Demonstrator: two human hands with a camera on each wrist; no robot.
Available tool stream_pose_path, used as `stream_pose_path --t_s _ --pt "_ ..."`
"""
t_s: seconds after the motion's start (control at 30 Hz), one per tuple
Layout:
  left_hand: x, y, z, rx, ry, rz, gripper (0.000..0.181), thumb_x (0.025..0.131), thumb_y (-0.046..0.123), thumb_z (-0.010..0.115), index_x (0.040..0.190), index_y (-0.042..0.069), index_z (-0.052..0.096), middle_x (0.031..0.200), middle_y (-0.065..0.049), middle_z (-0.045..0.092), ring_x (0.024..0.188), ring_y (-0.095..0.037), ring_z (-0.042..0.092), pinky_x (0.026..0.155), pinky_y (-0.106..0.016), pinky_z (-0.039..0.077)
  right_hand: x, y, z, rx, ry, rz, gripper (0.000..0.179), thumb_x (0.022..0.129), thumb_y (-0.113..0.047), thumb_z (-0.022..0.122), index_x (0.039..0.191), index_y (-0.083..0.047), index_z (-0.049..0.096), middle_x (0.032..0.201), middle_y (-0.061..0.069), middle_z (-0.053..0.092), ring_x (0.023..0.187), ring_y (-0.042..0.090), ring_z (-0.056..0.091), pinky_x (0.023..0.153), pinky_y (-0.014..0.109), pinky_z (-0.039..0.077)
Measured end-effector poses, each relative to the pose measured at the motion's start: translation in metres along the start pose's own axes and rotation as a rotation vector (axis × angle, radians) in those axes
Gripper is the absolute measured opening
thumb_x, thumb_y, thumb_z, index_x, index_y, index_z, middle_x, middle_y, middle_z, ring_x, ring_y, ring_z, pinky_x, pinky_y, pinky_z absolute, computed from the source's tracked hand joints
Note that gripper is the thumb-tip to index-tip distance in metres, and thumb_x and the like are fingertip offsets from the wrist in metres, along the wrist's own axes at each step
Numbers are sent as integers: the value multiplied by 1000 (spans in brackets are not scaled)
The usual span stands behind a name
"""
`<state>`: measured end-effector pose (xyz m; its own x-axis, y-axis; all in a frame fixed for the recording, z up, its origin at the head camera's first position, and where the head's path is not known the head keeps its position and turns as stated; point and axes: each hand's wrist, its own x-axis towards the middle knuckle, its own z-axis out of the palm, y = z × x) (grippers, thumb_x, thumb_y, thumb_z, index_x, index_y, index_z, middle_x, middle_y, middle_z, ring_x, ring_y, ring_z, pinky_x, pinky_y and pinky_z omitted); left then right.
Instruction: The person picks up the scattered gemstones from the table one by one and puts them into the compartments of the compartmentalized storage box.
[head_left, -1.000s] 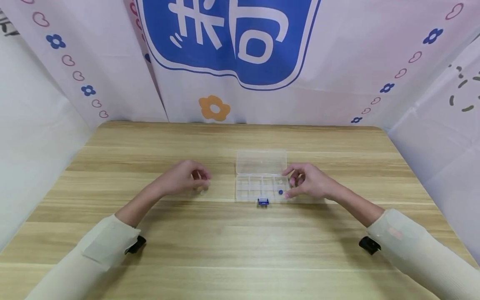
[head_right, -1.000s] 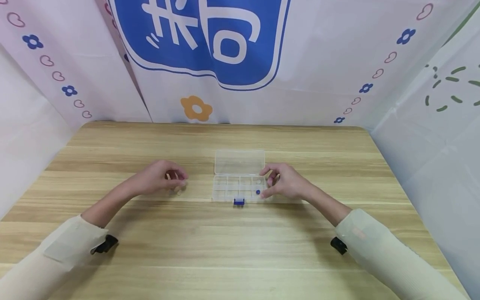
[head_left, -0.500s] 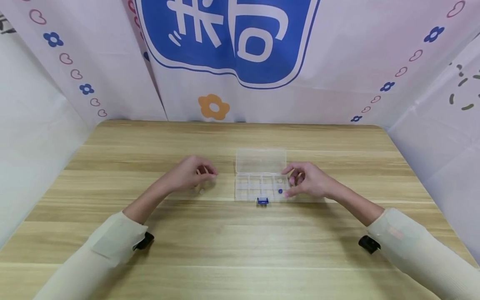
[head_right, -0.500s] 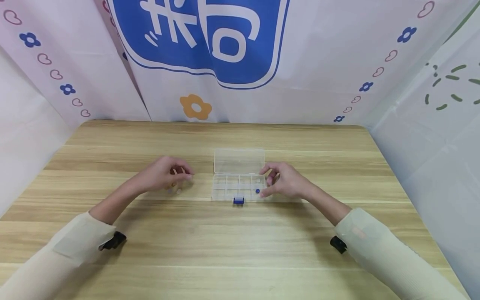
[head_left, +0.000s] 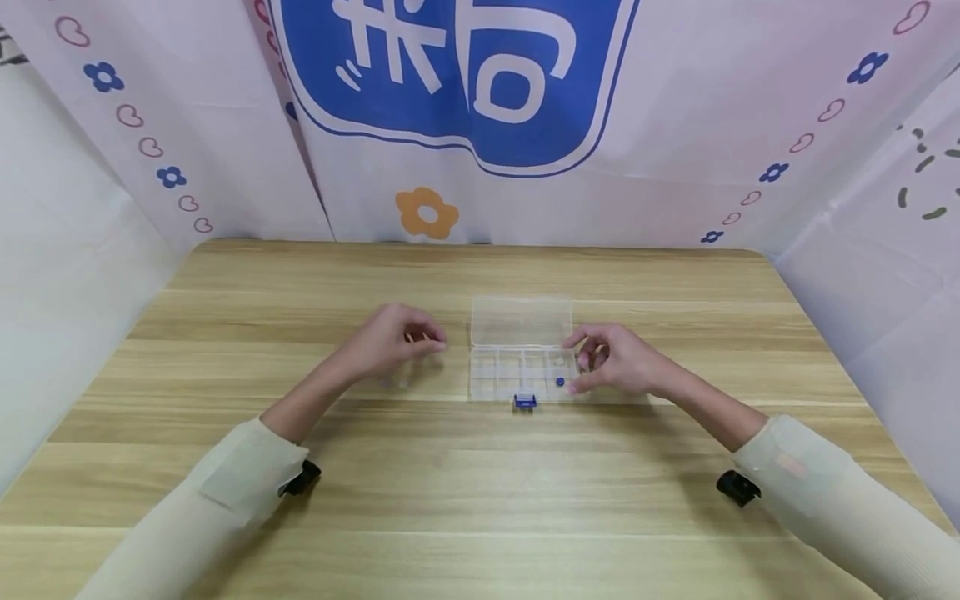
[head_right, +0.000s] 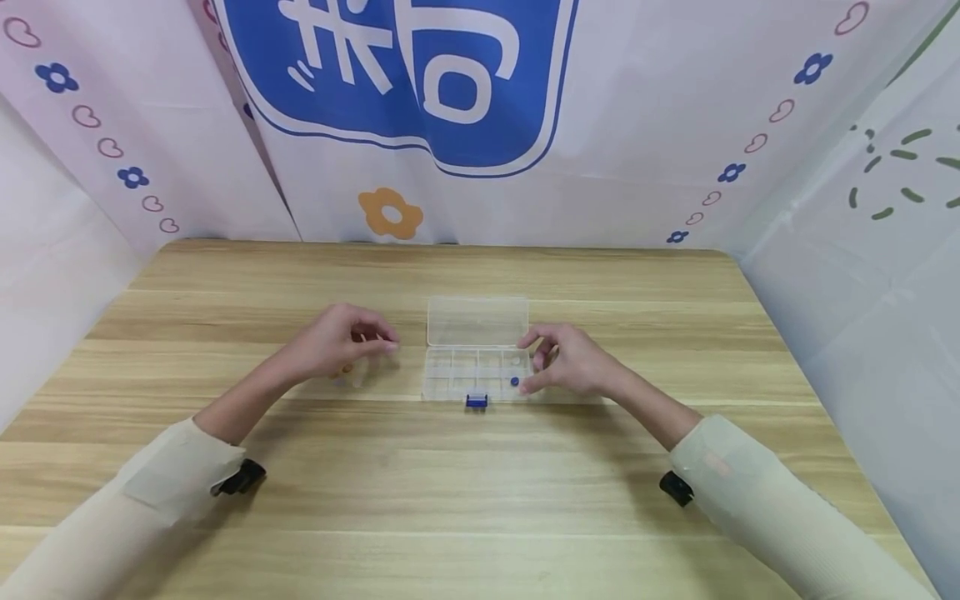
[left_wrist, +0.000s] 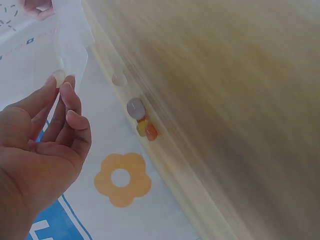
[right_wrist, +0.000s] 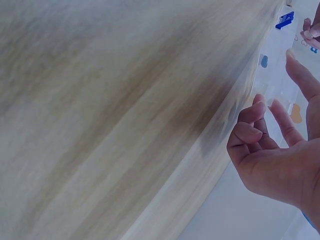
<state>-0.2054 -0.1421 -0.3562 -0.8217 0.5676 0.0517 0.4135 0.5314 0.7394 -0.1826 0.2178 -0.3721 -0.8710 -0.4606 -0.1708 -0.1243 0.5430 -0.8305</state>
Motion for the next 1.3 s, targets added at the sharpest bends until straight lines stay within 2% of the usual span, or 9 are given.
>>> stream_pose_path --t_s 0.2,0.43,0.77,0.9,1.03,1.3 --pt "7 3 5 -38 -19 -7 10 99 5 70 103 -3 75 92 -16 74 71 -26 63 60 -25 49 0 0 -1 -6 -1 4 56 77 -4 90 125 7 62 88 12 61 72 19 50 62 24 45" --pt "16 11 11 -63 -30 21 19 100 4 67 114 -7 75 98 -19 76 72 -29 66 61 -24 51 1 0 -1 -14 2 0 56 78 -4 90 126 6 62 89 12 61 72 20 50 62 24 44" --pt "25 23 18 -96 -33 -20 13 99 5 69 106 -4 77 94 -18 75 74 -36 64 60 -25 48 0 -1 0 -18 7 8 57 77 -4 91 126 6 62 90 13 61 73 20 50 62 24 44" --pt "28 26 22 -124 -36 -32 10 99 4 70 102 -3 77 95 -18 75 75 -35 66 65 -36 56 0 -1 0 -20 6 5 57 77 -4 90 126 6 63 90 13 61 73 20 50 62 24 44" --pt "32 25 26 -139 -44 -16 7 97 2 70 98 -4 76 93 -18 76 73 -31 68 70 -46 59 0 0 0 -22 3 3 57 78 -5 90 126 6 62 90 13 61 74 20 51 63 25 44" --pt "40 29 32 -134 -69 38 7 96 0 72 96 -5 75 89 -18 75 68 -38 66 64 -42 58 0 0 -1 -7 0 6 57 78 -4 90 127 6 62 90 13 61 72 19 50 62 24 44"
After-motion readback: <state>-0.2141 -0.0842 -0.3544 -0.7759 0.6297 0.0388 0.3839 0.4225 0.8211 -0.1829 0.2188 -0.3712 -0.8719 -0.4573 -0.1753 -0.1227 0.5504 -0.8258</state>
